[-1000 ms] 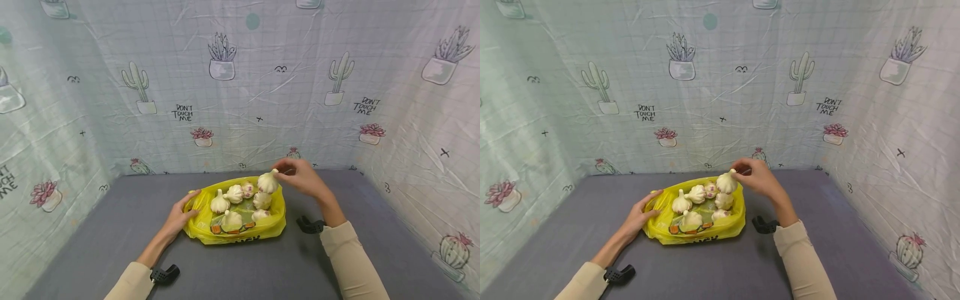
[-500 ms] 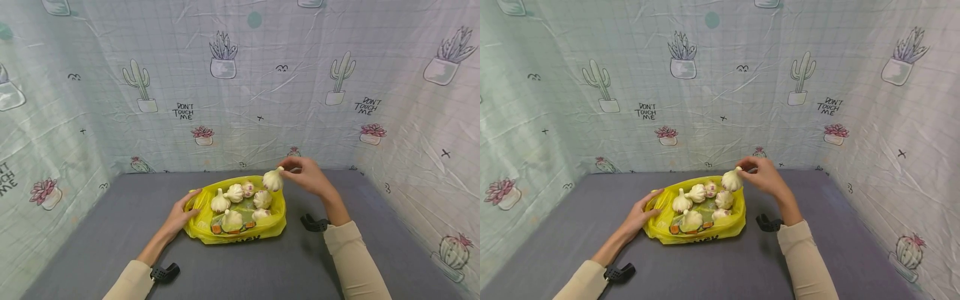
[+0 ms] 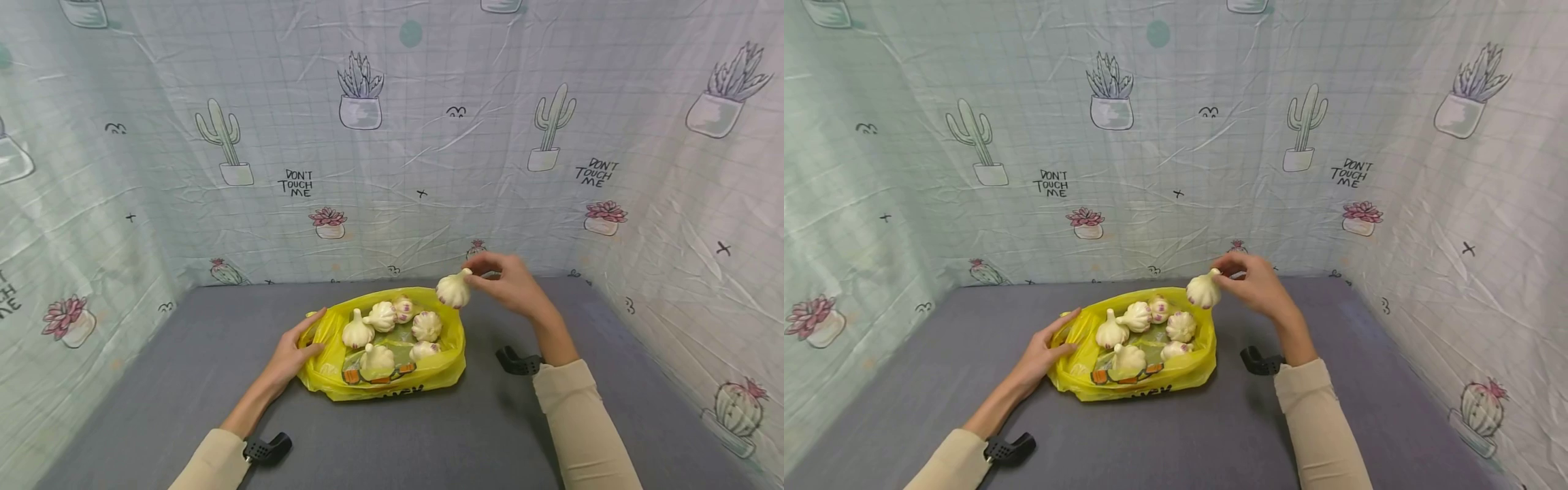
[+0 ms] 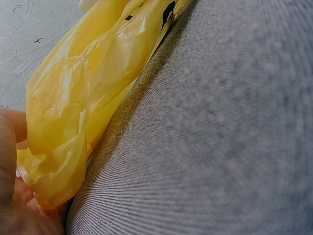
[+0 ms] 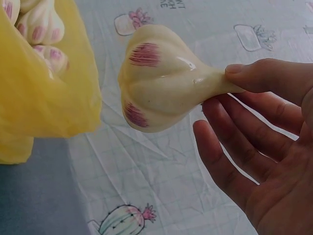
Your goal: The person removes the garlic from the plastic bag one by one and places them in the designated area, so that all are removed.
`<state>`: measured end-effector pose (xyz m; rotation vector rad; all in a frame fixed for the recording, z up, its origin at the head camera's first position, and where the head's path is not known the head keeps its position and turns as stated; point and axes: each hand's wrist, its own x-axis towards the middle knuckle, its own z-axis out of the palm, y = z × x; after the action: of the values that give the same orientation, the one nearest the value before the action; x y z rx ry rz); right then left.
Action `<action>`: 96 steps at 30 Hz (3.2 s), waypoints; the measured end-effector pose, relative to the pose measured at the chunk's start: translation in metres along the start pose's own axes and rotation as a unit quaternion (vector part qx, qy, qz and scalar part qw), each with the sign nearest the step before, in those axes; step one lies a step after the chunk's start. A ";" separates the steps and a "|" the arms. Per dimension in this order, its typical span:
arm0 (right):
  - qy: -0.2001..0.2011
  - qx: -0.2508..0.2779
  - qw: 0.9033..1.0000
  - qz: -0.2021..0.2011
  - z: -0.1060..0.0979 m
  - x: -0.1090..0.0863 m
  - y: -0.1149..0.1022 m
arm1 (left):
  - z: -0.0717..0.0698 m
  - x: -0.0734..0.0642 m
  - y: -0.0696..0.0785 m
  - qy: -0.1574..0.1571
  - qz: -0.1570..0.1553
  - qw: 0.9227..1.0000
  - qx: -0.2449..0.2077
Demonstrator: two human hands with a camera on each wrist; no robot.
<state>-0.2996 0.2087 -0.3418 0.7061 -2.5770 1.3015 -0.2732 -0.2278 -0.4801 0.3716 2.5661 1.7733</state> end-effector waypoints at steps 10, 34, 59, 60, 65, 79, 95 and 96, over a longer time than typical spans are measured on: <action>0.015 -0.001 1.000 0.021 -0.009 -0.003 0.004 | 0.000 0.000 0.000 0.002 0.008 1.000 0.000; 0.046 -0.014 0.998 0.042 -0.029 -0.008 0.021 | -0.001 0.000 -0.002 0.000 0.024 1.000 -0.001; 0.059 -0.038 0.995 0.075 -0.032 -0.011 0.049 | 0.000 0.000 -0.001 0.002 0.017 1.000 -0.003; 0.061 -0.039 0.995 0.075 -0.032 -0.011 0.050 | 0.000 0.000 0.000 0.002 0.016 1.000 -0.004; 0.066 -0.036 0.994 0.073 -0.029 -0.011 0.058 | 0.000 0.000 0.001 0.001 0.013 1.000 -0.005; 0.058 -0.054 0.993 0.087 -0.014 -0.007 0.084 | 0.000 -0.001 -0.002 0.003 0.021 1.000 -0.003; 0.052 -0.071 0.990 0.106 -0.003 -0.005 0.105 | -0.001 0.001 -0.003 0.005 0.027 1.000 0.001; 0.051 -0.071 0.991 0.106 -0.002 -0.005 0.105 | -0.001 0.001 -0.003 0.004 0.026 1.000 0.002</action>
<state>-0.3459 0.2658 -0.4174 0.3401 -2.6854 1.1606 -0.2745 -0.2295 -0.4827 0.4376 2.5891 1.7902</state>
